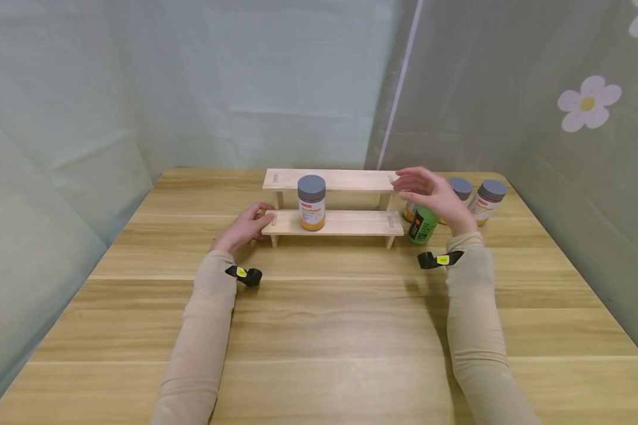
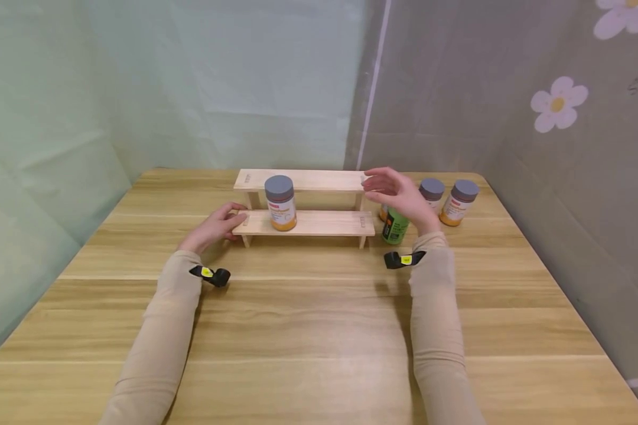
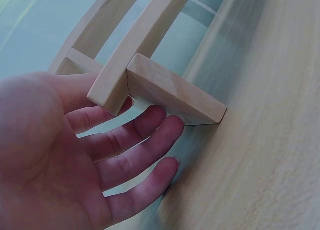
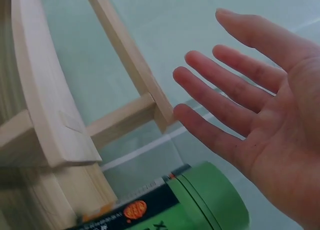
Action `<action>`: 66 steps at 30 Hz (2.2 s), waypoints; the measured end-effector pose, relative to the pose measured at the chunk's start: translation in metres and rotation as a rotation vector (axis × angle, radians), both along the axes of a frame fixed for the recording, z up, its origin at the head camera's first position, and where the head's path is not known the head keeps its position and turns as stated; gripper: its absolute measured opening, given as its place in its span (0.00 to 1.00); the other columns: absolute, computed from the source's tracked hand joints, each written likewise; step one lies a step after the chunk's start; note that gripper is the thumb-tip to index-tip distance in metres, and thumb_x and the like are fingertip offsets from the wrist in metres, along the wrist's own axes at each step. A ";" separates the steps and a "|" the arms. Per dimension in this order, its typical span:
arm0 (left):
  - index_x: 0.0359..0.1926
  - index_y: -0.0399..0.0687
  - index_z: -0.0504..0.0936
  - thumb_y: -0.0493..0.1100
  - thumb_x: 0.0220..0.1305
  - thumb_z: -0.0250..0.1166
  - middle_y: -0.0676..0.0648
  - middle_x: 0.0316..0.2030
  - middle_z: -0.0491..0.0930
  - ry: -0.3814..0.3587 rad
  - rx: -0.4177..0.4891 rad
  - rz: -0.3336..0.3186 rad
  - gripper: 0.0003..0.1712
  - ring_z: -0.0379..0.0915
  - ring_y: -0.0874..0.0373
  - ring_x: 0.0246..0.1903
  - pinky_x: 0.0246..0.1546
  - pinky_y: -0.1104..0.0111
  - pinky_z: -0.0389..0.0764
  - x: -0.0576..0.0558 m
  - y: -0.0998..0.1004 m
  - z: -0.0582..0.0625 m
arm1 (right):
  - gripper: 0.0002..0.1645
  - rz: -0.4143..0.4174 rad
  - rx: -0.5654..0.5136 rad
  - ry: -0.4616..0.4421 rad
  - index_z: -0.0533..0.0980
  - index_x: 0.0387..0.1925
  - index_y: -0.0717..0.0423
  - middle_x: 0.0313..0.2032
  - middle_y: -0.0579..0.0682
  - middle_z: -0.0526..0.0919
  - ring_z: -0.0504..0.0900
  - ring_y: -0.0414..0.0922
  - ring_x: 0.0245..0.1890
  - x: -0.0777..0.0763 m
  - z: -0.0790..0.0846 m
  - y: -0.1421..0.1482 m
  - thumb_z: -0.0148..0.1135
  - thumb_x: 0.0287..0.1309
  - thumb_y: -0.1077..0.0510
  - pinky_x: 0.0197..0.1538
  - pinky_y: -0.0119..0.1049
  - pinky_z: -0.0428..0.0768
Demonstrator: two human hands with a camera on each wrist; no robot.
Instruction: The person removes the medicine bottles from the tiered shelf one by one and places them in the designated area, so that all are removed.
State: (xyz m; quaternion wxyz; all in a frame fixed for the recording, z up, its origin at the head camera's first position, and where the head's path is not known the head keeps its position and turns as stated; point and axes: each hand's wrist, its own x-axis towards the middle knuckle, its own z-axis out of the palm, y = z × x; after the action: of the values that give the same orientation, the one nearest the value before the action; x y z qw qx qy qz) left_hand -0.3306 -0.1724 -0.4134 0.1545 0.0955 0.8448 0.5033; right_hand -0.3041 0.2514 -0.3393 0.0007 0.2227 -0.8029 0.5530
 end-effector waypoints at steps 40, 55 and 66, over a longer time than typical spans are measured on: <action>0.68 0.41 0.57 0.51 0.75 0.48 0.29 0.59 0.71 -0.015 0.029 -0.008 0.29 0.73 0.61 0.39 0.37 0.70 0.76 -0.001 0.001 0.001 | 0.32 0.125 -0.076 -0.011 0.63 0.66 0.63 0.64 0.64 0.70 0.72 0.59 0.63 -0.008 -0.024 -0.106 0.60 0.61 0.69 0.62 0.45 0.75; 0.65 0.42 0.60 0.54 0.74 0.50 0.32 0.54 0.74 0.005 0.058 -0.014 0.28 0.74 0.61 0.37 0.35 0.70 0.76 -0.003 -0.003 -0.001 | 0.40 0.108 -0.095 -0.050 0.57 0.70 0.55 0.68 0.60 0.65 0.66 0.58 0.68 -0.004 -0.032 -0.139 0.63 0.60 0.67 0.69 0.52 0.66; 0.67 0.41 0.59 0.51 0.75 0.49 0.30 0.57 0.73 -0.008 0.020 0.001 0.27 0.74 0.60 0.39 0.38 0.69 0.77 -0.004 -0.003 0.002 | 0.52 0.096 -0.139 -0.076 0.41 0.74 0.52 0.69 0.65 0.58 0.64 0.61 0.69 0.001 -0.048 -0.166 0.61 0.60 0.68 0.69 0.52 0.66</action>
State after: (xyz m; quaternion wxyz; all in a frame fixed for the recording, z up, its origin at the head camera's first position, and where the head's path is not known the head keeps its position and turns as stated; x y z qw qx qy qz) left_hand -0.3344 -0.1749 -0.4114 0.1567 0.0945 0.8391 0.5123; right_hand -0.3028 0.0858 -0.3871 -0.0408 0.2389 -0.7505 0.6148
